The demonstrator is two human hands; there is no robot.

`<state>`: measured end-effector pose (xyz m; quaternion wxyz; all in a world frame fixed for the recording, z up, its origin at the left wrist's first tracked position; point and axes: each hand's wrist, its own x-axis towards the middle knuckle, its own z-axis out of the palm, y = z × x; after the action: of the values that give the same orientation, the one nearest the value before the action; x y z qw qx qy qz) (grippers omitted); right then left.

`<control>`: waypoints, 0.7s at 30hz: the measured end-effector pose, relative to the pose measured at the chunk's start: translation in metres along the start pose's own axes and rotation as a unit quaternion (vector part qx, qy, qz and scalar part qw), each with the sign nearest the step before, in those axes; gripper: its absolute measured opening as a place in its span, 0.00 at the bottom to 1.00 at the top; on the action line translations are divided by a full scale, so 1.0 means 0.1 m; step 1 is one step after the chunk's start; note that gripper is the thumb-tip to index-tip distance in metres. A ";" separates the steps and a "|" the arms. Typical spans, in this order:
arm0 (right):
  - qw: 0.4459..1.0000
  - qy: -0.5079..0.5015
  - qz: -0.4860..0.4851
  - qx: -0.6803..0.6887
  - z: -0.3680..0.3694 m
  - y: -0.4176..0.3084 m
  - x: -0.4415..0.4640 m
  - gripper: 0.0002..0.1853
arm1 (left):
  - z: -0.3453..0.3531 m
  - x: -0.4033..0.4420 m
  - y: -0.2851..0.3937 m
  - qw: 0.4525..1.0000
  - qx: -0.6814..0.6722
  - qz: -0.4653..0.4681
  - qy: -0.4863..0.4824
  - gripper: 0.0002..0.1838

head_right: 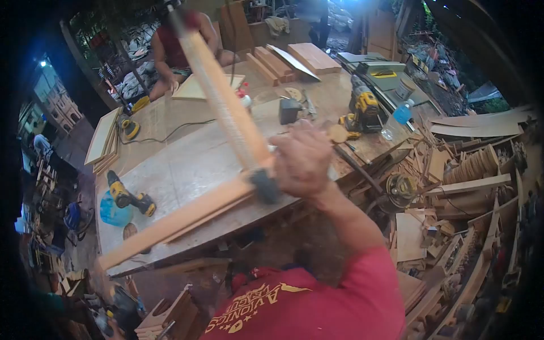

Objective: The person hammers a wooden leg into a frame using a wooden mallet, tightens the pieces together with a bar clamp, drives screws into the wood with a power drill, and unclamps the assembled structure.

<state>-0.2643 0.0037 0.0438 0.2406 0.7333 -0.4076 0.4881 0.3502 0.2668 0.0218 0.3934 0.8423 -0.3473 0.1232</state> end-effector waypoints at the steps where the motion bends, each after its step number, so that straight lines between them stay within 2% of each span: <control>1: 1.000 -0.013 0.012 -0.010 -0.02 -0.02 -0.01 0.13 | -0.07 -0.32 -0.06 0.998 -0.016 -0.048 -0.044 0.22; 2: 0.999 -0.032 0.013 -0.003 -0.07 -0.06 0.04 0.12 | -0.17 -0.67 0.05 0.991 -0.029 -0.093 -0.086 0.22; 3: 0.998 -0.053 0.019 0.004 -0.12 -0.08 0.04 0.12 | -0.25 -1.06 0.63 0.990 0.021 -0.068 -0.120 0.24; 4: 0.998 -0.055 0.007 0.022 -0.12 -0.06 -0.01 0.12 | -0.24 -1.29 0.49 0.904 -0.305 -0.270 -0.132 0.30; 5: 0.998 -0.057 -0.007 0.039 -0.10 -0.02 -0.03 0.13 | -0.25 -1.55 0.37 0.964 -0.106 -0.166 -0.181 0.34; 6: 0.996 -0.058 -0.022 0.056 -0.10 0.02 -0.03 0.14 | -0.25 -1.82 0.63 0.969 0.099 -0.056 -0.220 0.38; 7: 0.995 -0.073 -0.030 0.062 -0.13 0.04 -0.02 0.15 | -0.15 -1.98 0.45 0.956 0.109 0.063 -0.265 0.37; 8: 0.993 -0.090 -0.042 0.068 -0.17 0.06 0.01 0.17 | -0.05 -2.22 0.82 0.950 -0.014 -0.017 -0.312 0.33; 9: 0.990 -0.107 -0.054 0.075 -0.22 0.08 0.03 0.18 | 0.19 -2.45 0.69 0.925 -0.141 -0.072 -0.346 0.31; 10: 0.987 -0.119 -0.076 0.081 -0.24 0.12 0.04 0.20 | 0.33 -2.59 0.97 0.899 -0.161 -0.074 -0.400 0.31; 12: 0.979 -0.155 -0.095 0.091 -0.28 0.21 0.09 0.22 | 0.57 -2.89 1.72 0.897 -0.111 0.004 -0.429 0.33; 13: 0.975 -0.173 -0.102 0.096 -0.30 0.23 0.11 0.23 | 0.71 -2.95 1.85 0.884 -0.039 0.095 -0.456 0.35; 14: 0.966 -0.218 -0.102 0.094 -0.33 0.24 0.16 0.29 | 0.82 -3.02 2.19 0.869 -0.049 0.138 -0.474 0.35; 15: 0.961 -0.239 -0.094 0.102 -0.32 0.26 0.18 0.30 | 0.91 -3.06 2.49 0.848 -0.023 0.233 -0.475 0.35; 18: 0.937 -0.325 -0.068 0.107 -0.31 0.30 0.30 0.35 | 1.16 -3.16 3.22 0.799 -0.090 0.342 -0.487 0.33; 21: 0.933 -0.338 -0.085 0.086 -0.22 0.35 0.36 0.37 | 1.44 -3.29 3.78 0.750 -0.162 0.440 -0.467 0.37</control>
<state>-0.2979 -0.0120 0.0839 0.0650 0.9047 -0.3575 0.2225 -0.1567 0.1497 -0.0133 0.2150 0.4721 -0.8349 -0.1839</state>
